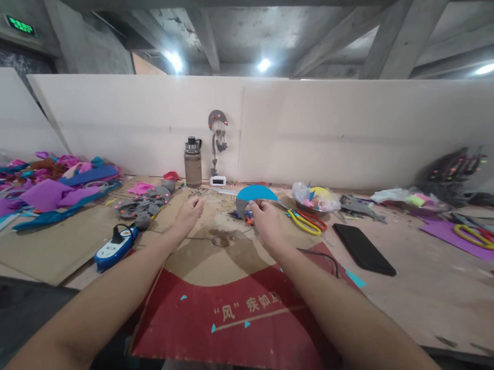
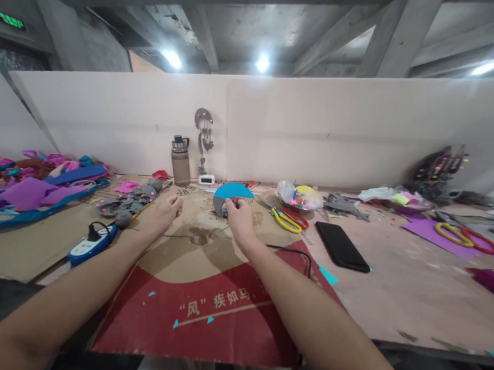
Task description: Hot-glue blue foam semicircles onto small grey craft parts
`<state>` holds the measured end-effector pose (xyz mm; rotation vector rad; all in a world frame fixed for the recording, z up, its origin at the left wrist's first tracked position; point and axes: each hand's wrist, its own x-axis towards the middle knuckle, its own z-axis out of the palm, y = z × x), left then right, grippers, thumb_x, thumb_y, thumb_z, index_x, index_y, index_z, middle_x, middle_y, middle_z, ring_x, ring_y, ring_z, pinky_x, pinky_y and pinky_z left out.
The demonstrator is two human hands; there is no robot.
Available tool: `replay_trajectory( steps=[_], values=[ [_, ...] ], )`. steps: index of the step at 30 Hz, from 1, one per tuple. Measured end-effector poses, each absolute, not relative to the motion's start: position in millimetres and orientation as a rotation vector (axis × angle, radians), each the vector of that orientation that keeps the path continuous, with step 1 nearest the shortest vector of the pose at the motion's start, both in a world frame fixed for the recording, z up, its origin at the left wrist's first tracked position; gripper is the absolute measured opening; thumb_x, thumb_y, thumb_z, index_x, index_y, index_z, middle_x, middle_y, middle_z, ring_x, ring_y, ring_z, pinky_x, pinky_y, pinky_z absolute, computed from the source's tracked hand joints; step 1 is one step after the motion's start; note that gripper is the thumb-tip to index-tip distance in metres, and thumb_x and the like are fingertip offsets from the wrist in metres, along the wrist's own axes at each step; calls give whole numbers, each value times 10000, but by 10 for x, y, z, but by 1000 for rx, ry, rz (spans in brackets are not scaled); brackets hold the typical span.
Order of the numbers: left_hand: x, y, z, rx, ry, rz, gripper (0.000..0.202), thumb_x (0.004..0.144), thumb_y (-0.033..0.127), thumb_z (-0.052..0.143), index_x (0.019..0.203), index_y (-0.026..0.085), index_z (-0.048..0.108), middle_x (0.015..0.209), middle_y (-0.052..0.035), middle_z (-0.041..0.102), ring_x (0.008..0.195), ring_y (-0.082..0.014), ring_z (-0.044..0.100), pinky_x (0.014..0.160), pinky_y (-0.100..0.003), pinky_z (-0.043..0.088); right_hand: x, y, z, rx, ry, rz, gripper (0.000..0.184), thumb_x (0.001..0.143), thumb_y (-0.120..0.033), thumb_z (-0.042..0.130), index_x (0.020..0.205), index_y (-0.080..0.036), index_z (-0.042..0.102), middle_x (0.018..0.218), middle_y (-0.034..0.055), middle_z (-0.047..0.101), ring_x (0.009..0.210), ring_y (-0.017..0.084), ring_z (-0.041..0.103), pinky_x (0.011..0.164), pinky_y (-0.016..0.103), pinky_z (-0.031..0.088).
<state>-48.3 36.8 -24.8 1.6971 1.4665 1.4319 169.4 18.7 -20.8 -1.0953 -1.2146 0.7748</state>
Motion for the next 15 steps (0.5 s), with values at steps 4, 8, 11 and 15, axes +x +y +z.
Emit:
replay_trajectory(
  steps=[4,8,11,15],
  values=[
    [-537,425,-268,1774,1386,1400,184,774,331,532,659,190,508,615,14,526,594,-135,491,605,-261,383,1687,208,-228,-1091,-1216,791,234,739,-426,526,662,-204,519,584,-35,452,515,117,397,488,247,318],
    [-580,515,-307,1691,1292,1408,170,733,341,579,693,183,533,664,4,565,629,-136,527,640,-268,420,1679,205,-240,-1104,-1227,801,230,732,-428,533,659,-211,522,592,-30,473,531,129,413,525,264,337],
    [-588,542,-334,1617,1225,1412,152,719,328,581,686,188,533,656,10,565,621,-132,530,630,-265,426,1680,194,-234,-1105,-1223,817,217,732,-422,532,672,-214,529,601,-28,486,530,134,415,536,273,339],
    [-581,514,-346,1606,1228,1452,125,710,301,570,654,194,540,617,20,547,590,-123,508,595,-250,399,1677,178,-215,-1117,-1217,796,223,730,-423,539,666,-210,530,610,-24,497,547,135,428,547,271,338]
  ],
)
